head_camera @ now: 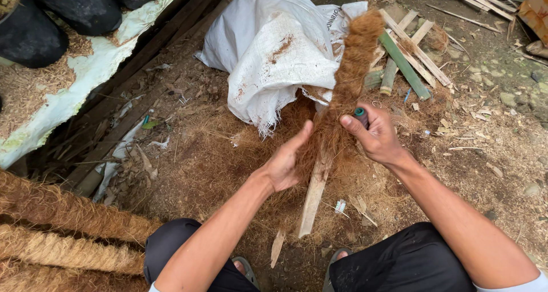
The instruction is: The person sits on the ground and makes a coconut-fiber brush. They pull handfuls of coir fiber from a white sack, wrap the fiber around a bamboo stick, and tie it in place with string, rotating the stick to build up an even fiber layer along its length.
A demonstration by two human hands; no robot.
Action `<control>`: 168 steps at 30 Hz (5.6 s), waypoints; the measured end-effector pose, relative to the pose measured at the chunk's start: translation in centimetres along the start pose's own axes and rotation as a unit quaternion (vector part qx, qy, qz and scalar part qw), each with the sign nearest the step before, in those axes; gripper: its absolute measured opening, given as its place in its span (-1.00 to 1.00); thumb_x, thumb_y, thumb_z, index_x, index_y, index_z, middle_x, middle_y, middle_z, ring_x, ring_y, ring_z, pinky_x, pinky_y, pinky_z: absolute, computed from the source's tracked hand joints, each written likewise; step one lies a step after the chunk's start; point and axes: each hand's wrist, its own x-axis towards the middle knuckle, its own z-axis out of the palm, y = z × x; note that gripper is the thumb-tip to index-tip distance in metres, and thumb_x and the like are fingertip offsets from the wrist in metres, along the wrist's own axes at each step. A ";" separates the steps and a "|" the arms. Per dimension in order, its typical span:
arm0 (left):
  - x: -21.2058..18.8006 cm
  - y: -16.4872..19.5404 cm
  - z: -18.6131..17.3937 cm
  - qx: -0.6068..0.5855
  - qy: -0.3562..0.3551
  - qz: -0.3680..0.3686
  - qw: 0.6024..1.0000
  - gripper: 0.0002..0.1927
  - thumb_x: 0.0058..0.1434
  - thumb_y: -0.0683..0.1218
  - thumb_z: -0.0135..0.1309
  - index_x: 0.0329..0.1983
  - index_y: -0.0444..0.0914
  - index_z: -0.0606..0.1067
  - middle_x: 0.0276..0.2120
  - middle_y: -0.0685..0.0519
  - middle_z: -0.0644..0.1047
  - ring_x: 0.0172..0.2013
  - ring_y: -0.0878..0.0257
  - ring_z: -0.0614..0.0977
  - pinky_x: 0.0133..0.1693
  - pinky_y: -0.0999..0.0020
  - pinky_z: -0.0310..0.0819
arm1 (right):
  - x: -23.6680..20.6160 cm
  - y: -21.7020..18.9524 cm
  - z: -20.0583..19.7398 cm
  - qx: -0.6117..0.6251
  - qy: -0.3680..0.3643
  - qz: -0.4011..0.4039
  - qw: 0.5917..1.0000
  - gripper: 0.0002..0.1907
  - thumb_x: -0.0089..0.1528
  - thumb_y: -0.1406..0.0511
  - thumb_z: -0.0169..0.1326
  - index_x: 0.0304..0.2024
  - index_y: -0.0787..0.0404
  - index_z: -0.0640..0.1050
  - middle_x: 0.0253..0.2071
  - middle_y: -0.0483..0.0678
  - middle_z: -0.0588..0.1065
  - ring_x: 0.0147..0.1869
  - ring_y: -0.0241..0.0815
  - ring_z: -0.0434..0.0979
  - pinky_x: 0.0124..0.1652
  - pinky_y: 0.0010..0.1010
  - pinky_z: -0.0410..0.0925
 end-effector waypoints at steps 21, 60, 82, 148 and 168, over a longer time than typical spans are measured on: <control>0.4 -0.6 0.9 0.241 0.070 0.111 0.962 -0.70 0.38 0.11 0.07 -0.12 -0.21 0.44 -0.39 0.14 0.55 -0.38 0.37 0.61 -0.30 0.42 0.59 | 0.6 -0.5 2.7 0.008 0.001 0.017 1.000 -0.48 0.34 -0.05 0.06 -0.58 0.00 0.23 -0.65 -0.31 0.15 -0.63 -0.41 0.06 -0.61 -0.53 0.03; -2.5 3.6 1.5 0.786 0.244 0.414 0.388 0.06 -0.05 -0.08 0.29 0.51 0.18 0.05 0.02 -0.08 0.53 -0.40 0.16 0.65 -0.42 0.31 0.62 | -0.2 -4.9 2.5 0.332 -0.015 0.153 0.931 -0.32 0.01 -0.05 0.30 0.14 -0.14 0.40 -0.05 -0.20 0.49 0.09 -0.29 0.53 -0.02 -0.22 0.54; -1.5 3.7 0.2 0.812 0.312 0.396 0.293 -0.76 0.53 -0.14 -0.21 0.22 -0.21 0.20 -0.54 0.07 0.43 -0.64 0.29 0.46 -0.63 0.37 0.34 | 0.6 -7.9 6.2 0.294 0.148 0.139 0.934 -0.61 0.15 0.42 0.31 -0.05 0.16 0.42 -0.21 -0.13 0.49 -0.13 -0.30 0.56 -0.12 -0.44 0.50; -3.9 7.4 -0.4 0.455 0.264 0.303 0.795 -0.80 0.34 -0.08 -0.05 -0.17 -0.33 0.45 -0.69 0.15 0.31 -0.73 0.38 0.30 -0.64 0.36 0.25 | 0.8 2.5 1.5 0.388 -0.110 0.170 0.899 -0.53 0.28 0.26 0.09 -0.68 0.07 0.23 -0.69 -0.22 0.19 -0.63 -0.36 0.13 -0.62 -0.55 0.11; -2.4 3.0 1.2 0.846 0.126 -0.054 0.515 -0.60 0.53 -0.15 -0.27 -0.38 -0.24 0.51 -0.59 0.00 0.50 -0.60 0.23 0.57 -0.58 0.29 0.49 | 6.2 -14.9 6.2 -0.563 -0.367 -0.124 0.730 -0.89 0.08 0.29 0.18 -0.38 0.19 0.58 -0.52 -0.05 0.54 -0.51 -0.20 0.55 -0.57 -0.35 0.41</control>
